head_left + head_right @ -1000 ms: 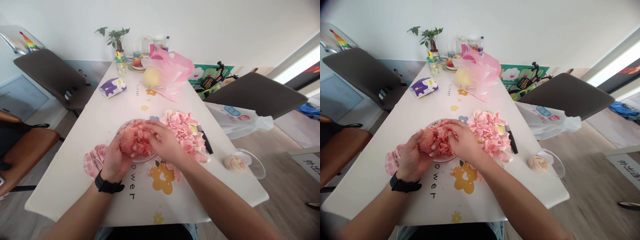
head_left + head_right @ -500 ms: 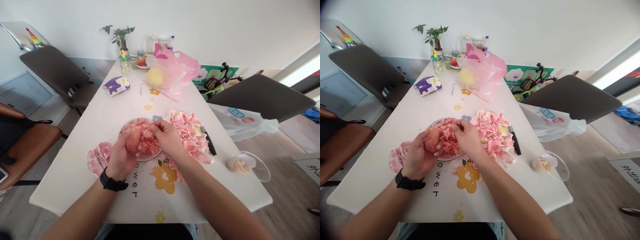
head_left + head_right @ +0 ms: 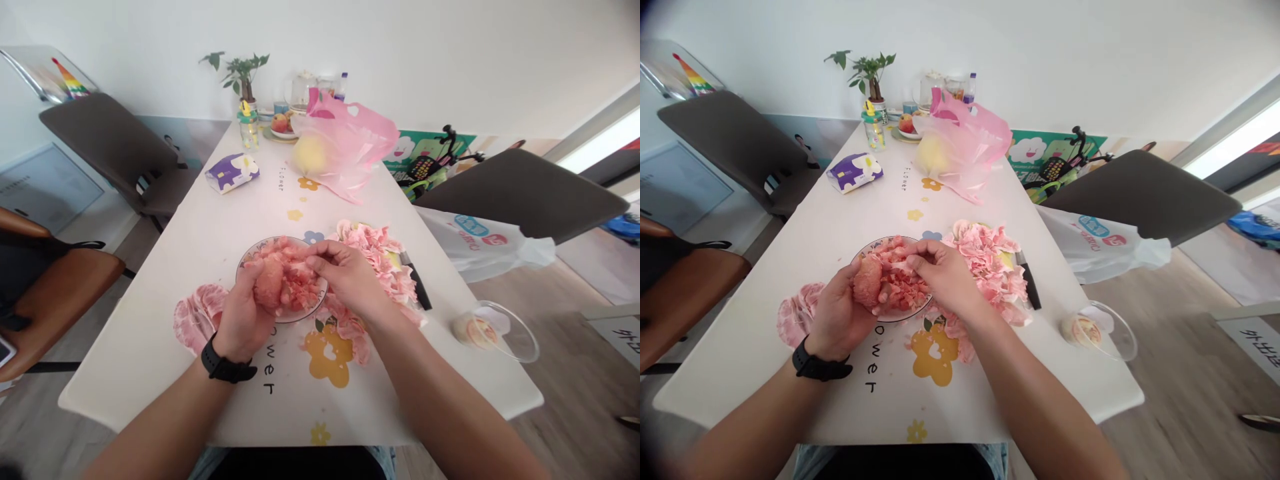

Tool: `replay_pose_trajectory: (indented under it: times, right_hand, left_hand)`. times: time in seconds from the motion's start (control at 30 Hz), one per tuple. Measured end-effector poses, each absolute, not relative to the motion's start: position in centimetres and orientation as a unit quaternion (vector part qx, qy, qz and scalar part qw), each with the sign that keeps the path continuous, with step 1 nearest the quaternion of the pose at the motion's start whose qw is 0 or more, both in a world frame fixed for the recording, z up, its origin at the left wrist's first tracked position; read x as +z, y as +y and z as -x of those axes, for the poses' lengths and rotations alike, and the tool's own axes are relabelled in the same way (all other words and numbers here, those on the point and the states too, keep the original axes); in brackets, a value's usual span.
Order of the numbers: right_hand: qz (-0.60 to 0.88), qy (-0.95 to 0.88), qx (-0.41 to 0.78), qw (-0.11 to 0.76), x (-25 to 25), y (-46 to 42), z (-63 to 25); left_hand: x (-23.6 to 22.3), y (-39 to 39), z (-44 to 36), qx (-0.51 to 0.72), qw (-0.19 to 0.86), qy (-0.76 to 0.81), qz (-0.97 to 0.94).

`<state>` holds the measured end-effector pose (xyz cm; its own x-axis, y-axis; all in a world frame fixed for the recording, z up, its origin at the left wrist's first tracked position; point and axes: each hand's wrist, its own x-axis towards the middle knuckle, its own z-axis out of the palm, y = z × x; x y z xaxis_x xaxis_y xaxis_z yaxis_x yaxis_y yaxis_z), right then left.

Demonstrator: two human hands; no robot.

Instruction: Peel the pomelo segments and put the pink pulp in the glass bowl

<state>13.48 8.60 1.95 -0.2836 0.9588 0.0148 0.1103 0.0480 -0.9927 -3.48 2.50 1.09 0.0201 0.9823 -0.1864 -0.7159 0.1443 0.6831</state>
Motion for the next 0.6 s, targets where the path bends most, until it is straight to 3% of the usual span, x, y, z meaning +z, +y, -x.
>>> replay_pose_trajectory:
  times: [0.17, 0.23, 0.33, 0.4, 0.47, 0.6]
  right_hand:
    - [0.525, -0.648, 0.327, 0.444, 3.5, 10.1, -18.7]
    - [0.559, -0.704, 0.192, 0.395, 3.7, 10.9, -21.3]
    - [0.523, -0.811, 0.064, 0.252, 3.6, 11.5, -23.5]
    - [0.513, -0.822, 0.006, 0.248, 3.5, 10.9, -23.1]
    - [0.489, -0.823, 0.031, 0.288, 3.7, 9.5, -21.2]
    - [0.4, -0.817, 0.263, 0.321, 4.5, 6.5, -16.5]
  left_hand:
    - [1.0, 2.4, 3.6, 0.633, 0.662, 0.354, -0.189]
    - [0.9, 2.4, 3.6, 0.629, 0.667, 0.354, -0.187]
    - [0.8, 2.3, 3.5, 0.606, 0.68, 0.362, -0.198]
    - [0.8, 2.2, 3.4, 0.589, 0.684, 0.374, -0.212]
    - [0.8, 2.0, 3.3, 0.581, 0.681, 0.375, -0.24]
    - [0.6, 1.6, 3.0, 0.575, 0.664, 0.375, -0.296]
